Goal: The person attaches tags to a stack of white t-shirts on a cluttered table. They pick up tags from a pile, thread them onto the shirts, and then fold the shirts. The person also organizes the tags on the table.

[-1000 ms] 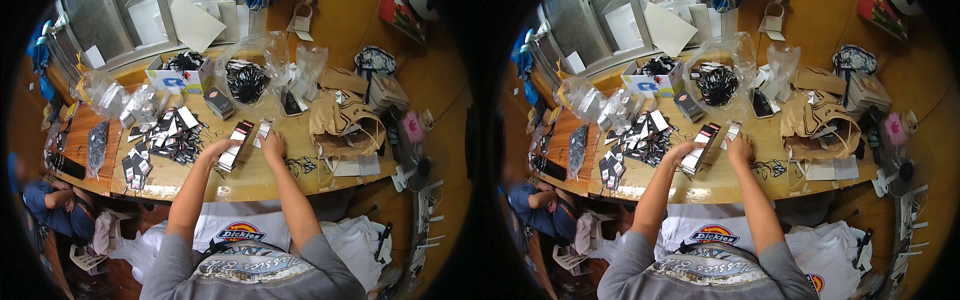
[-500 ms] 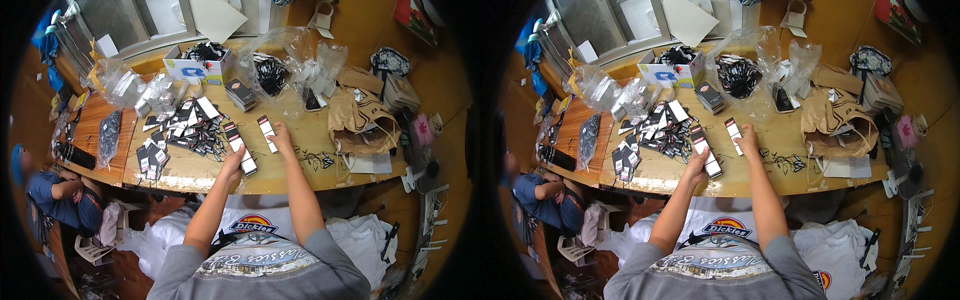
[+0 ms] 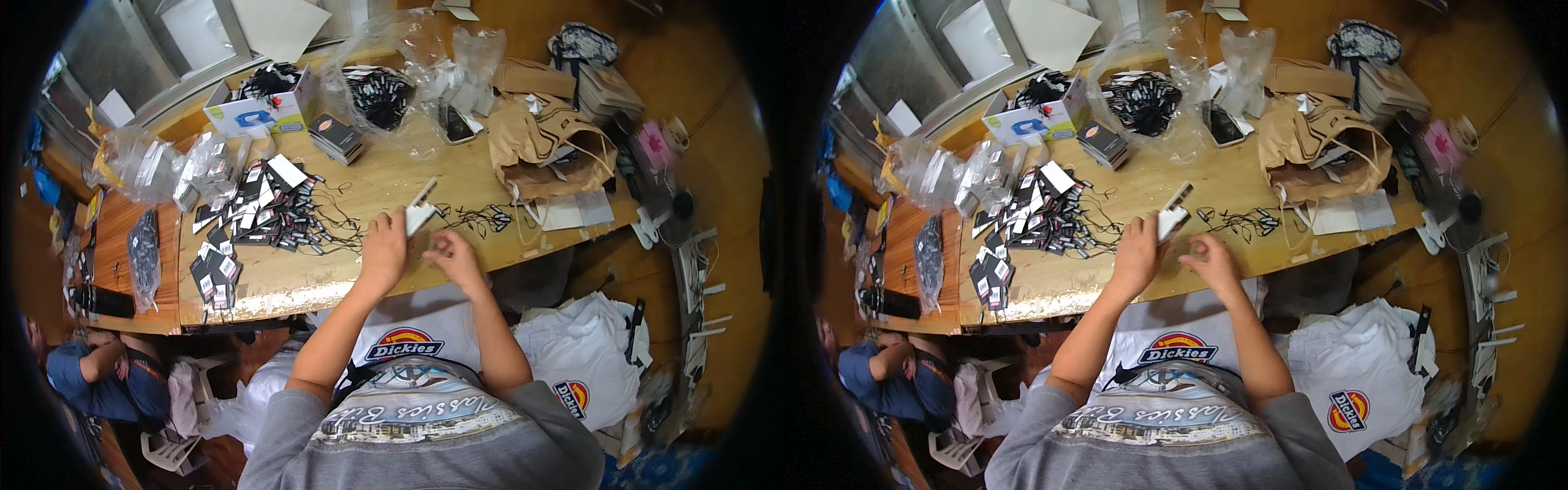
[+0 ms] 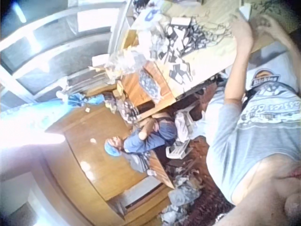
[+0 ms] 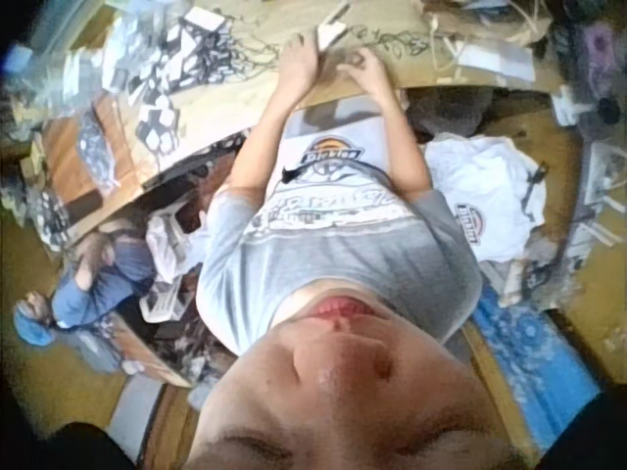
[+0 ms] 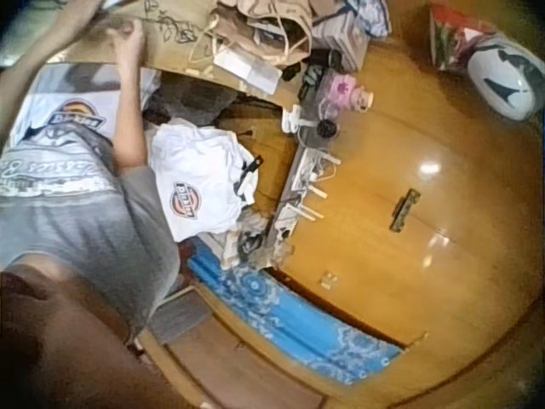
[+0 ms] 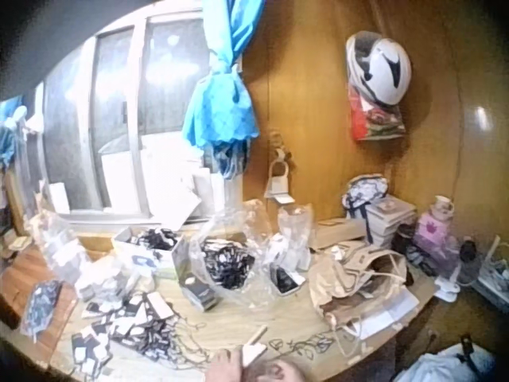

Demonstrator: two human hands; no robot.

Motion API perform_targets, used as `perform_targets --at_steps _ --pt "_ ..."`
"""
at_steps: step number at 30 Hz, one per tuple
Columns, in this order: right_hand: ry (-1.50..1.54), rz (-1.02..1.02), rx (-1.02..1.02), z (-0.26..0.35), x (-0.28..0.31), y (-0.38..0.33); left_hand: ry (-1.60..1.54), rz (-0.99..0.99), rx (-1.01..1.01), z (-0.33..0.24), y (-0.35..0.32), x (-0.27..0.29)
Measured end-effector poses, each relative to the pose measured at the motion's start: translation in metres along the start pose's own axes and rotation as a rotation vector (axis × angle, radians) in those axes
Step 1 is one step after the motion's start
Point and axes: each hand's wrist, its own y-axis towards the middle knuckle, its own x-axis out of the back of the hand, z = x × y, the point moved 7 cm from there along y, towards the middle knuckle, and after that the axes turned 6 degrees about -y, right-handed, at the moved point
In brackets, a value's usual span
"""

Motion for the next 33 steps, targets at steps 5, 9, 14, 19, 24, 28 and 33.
perform_targets --at_steps 5,9,14,19,24,28,33 --pt "-0.191 -0.270 0.069 0.009 0.038 0.000 0.416 0.018 -0.111 0.012 -0.016 -0.052" --pt "-0.206 -0.118 0.371 0.098 -0.014 0.049 0.372 0.062 -0.115 0.017 -0.015 -0.045" --pt "-0.459 0.126 0.773 0.153 -0.153 0.150 0.388 0.154 -0.137 0.015 -0.009 -0.051" --pt "-0.822 0.210 0.591 0.156 -0.248 0.222 0.092 0.047 -0.193 0.026 -0.020 -0.062" --pt "-0.845 0.096 0.539 0.151 -0.275 0.233 -0.818 0.082 -0.058 0.053 -0.030 -0.091" --pt "-0.451 0.178 0.258 0.151 -0.254 0.255 -0.242 0.079 -0.080 0.029 -0.025 -0.050" --pt "0.524 0.699 0.032 0.232 -0.198 0.204 -0.038 0.141 0.092 0.037 0.000 -0.034"
